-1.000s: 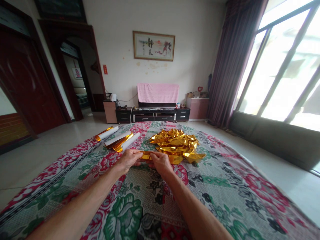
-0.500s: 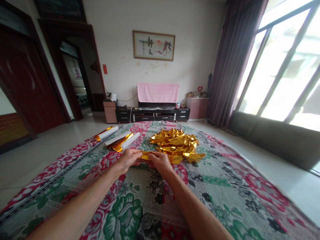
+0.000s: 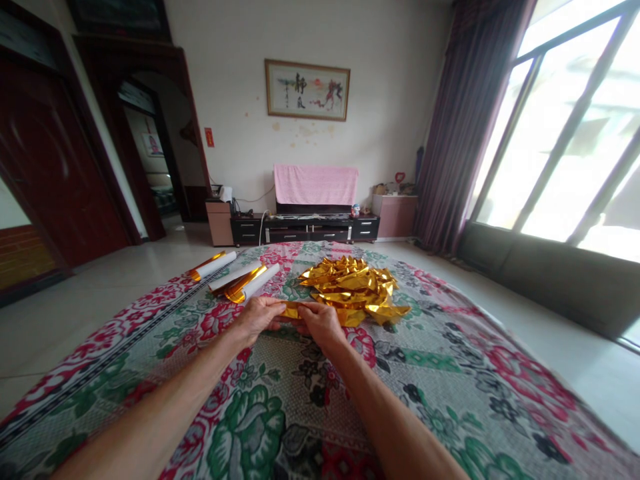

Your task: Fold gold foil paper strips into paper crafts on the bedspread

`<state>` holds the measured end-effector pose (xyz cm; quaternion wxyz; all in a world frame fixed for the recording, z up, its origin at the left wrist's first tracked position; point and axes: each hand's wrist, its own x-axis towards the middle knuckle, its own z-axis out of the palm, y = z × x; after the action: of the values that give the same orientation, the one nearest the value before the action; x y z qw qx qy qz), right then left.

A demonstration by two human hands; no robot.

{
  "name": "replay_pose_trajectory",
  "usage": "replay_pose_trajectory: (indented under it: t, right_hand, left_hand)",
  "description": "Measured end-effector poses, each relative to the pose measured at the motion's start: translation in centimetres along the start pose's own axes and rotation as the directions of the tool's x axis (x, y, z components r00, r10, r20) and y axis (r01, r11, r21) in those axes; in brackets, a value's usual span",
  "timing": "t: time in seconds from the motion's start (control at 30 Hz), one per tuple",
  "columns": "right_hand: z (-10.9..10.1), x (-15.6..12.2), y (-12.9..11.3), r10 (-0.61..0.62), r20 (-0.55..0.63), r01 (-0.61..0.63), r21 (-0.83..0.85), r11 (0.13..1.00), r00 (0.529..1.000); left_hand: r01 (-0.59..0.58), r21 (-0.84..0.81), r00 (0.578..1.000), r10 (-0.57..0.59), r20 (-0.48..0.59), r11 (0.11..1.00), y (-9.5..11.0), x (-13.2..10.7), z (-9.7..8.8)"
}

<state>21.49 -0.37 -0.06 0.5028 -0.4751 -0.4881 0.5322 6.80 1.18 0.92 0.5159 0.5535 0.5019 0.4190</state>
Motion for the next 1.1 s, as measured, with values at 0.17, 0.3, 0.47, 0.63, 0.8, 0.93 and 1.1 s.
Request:
replay_pose_trajectory:
  t: [0.17, 0.3, 0.47, 0.63, 0.8, 0.93, 1.1]
  right_hand:
    - [0.10, -0.10, -0.11, -0.010, -0.021, 0.009, -0.030, 1.000, 1.000]
    - [0.19, -0.36, -0.41, -0.013, -0.028, 0.012, -0.062, 0.998, 1.000]
    - [0.34, -0.54, -0.68, -0.006, -0.032, 0.004, -0.072, 0.997, 0.999]
    - [0.36, -0.57, -0.73, -0.002, -0.023, 0.001, -0.059, 0.998, 1.000]
    - [0.21, -0.49, -0.62, 0.007, 0.006, -0.007, -0.059, 0.998, 1.000]
    - [0.19, -0.43, -0.55, 0.019, 0.015, -0.018, -0.033, 0.999, 1.000]
    - [0.28, -0.44, -0.59, 0.013, -0.009, -0.013, -0.032, 0.999, 1.000]
  left_hand:
    - [-0.009, -0.005, 1.000, 0.009, -0.003, 1.000, 0.20, -0.17, 0.20]
    - [-0.005, -0.012, 1.000, 0.005, -0.001, 1.000, 0.42, -0.23, 0.21]
    - [0.004, -0.013, 1.000, -0.004, 0.000, 1.000, 0.45, -0.27, 0.24]
    - [-0.002, 0.000, 1.000, 0.002, 0.002, 1.000, 0.34, -0.27, 0.19]
    - [0.014, 0.025, 0.999, -0.013, -0.031, 1.000, 0.13, -0.16, 0.10]
    - [0.007, 0.028, 1.000, -0.007, -0.010, 1.000, 0.08, -0.20, 0.10]
    - [-0.010, 0.034, 1.000, 0.010, 0.001, 0.999, 0.15, -0.30, 0.09]
